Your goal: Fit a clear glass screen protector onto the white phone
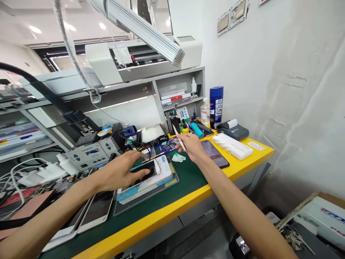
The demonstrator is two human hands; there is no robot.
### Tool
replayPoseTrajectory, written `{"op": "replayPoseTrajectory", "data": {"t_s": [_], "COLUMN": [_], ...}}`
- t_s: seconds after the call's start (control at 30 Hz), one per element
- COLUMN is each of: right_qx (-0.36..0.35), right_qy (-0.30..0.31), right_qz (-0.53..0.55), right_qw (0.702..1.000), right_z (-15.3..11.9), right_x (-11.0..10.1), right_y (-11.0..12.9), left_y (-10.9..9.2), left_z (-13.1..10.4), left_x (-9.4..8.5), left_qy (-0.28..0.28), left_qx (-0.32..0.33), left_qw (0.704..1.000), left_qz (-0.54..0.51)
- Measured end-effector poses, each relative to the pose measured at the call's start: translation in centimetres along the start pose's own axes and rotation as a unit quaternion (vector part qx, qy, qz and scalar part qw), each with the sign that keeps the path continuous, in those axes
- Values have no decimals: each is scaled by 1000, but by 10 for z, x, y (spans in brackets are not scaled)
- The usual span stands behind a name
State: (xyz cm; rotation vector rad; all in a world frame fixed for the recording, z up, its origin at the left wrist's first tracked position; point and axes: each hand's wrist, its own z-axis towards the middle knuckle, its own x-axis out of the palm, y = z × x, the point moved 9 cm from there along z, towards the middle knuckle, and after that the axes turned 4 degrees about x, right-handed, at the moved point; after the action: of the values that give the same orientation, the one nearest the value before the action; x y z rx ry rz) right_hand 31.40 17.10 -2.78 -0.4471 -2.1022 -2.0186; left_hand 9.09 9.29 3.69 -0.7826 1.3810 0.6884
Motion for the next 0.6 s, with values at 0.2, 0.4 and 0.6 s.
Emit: {"op": "replayPoseTrajectory", "data": {"t_s": [0.2, 0.4, 0.6], "right_qx": [-62, -129, -146], "right_qy": [-41, -53, -61], "right_qz": [34, 28, 12], "right_qw": [997, 990, 987], "right_z": [-1, -4, -5], "right_x": [-7, -9, -10], "right_y": [11, 20, 21], "left_y": [-36, -64, -50], "left_z": [87, 145, 155], "left_x": [6, 49, 40], "left_qy": [-6, 67, 16], "left_qx": [77, 110, 64], "left_qw": [997, 991, 978], "left_qz": [-19, -42, -196]}}
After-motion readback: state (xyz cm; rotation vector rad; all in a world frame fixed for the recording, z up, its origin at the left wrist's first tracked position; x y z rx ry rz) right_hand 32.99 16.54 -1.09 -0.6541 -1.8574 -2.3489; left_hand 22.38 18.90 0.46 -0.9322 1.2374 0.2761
